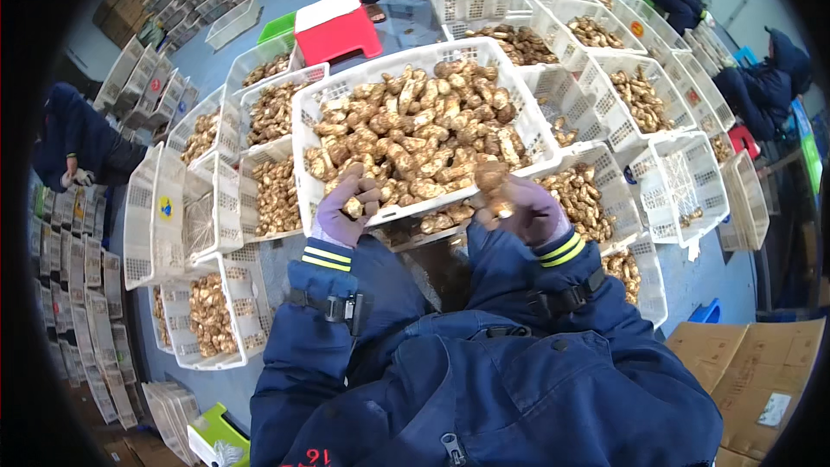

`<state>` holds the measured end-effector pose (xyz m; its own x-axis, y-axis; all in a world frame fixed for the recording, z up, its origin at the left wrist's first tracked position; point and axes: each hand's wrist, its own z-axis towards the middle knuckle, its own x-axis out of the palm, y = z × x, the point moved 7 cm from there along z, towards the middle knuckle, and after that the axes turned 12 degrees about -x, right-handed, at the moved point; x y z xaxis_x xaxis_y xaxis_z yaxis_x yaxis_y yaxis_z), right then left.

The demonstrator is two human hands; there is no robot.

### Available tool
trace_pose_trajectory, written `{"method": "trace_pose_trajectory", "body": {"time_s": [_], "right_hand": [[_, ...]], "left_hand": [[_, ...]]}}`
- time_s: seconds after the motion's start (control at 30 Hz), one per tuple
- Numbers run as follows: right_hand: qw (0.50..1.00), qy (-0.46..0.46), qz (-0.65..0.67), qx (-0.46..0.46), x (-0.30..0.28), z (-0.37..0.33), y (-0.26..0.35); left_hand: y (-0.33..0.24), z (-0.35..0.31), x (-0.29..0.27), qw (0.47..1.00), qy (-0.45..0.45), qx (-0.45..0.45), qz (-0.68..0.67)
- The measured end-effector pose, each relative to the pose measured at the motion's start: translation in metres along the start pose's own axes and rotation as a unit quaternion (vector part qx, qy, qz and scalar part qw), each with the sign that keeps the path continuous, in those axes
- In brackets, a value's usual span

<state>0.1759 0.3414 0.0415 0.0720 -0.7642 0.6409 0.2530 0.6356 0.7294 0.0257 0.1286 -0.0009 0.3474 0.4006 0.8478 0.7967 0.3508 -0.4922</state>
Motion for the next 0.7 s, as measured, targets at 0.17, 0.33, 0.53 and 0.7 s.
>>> {"method": "trace_pose_trajectory", "body": {"time_s": [0.17, 0.33, 0.53, 0.7], "right_hand": [[0.929, -0.252, -0.271, -0.007, -0.123, -0.059, 0.078], [0.568, -0.238, -0.788, -0.023, -0.182, -0.084, 0.124], [0.632, -0.051, -0.763, -0.124, -0.073, 0.058, 0.105], [0.604, 0.091, -0.786, -0.096, -0.030, 0.153, 0.062]], "left_hand": [[-0.003, 0.011, -0.004, 0.995, -0.086, 0.016, 0.051], [0.000, 0.020, -0.004, 0.997, -0.065, -0.001, 0.036], [0.002, 0.022, 0.004, 0.992, -0.108, 0.005, 0.060], [-0.004, 0.022, 0.003, 0.997, -0.058, 0.043, 0.034]]}}
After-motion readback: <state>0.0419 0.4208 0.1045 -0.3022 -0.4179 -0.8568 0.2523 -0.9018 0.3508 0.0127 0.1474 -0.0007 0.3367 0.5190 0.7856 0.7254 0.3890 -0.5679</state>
